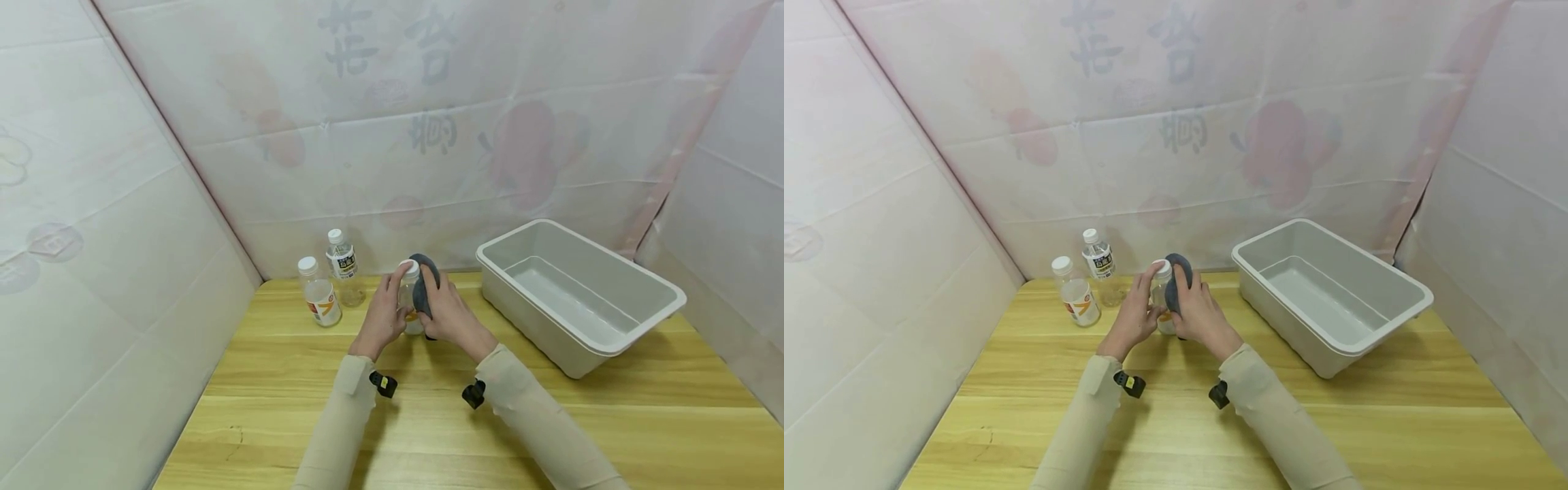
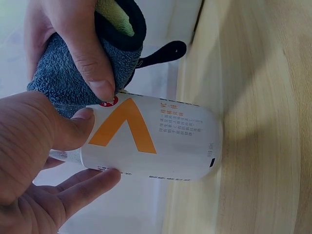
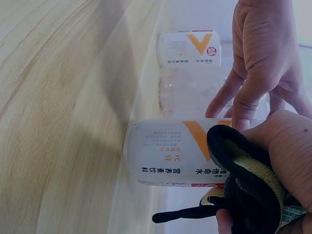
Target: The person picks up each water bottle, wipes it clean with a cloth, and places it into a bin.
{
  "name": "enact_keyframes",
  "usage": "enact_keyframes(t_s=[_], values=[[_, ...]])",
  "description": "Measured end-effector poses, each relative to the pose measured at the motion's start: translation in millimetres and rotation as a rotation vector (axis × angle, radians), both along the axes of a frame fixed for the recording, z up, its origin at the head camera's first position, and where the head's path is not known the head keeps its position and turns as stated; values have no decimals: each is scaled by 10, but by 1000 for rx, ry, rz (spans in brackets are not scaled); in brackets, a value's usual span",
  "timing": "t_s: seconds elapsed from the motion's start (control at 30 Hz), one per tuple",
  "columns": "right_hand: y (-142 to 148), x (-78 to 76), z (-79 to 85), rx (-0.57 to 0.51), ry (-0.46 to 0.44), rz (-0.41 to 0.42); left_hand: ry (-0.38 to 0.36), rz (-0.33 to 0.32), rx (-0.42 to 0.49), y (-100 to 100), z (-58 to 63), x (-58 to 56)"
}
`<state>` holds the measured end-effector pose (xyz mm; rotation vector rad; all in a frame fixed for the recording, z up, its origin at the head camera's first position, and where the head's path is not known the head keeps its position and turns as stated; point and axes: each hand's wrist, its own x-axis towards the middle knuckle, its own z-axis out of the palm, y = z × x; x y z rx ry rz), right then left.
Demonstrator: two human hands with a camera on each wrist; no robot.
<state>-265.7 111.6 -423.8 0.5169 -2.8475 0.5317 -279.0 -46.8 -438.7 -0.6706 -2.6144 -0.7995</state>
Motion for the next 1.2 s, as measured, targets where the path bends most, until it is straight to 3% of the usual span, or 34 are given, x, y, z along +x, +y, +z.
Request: enact_keyframes(t_s=[1.2], values=[[-13, 14, -38, -32, 19, -10, -21, 27, -15, 10, 13, 19]])
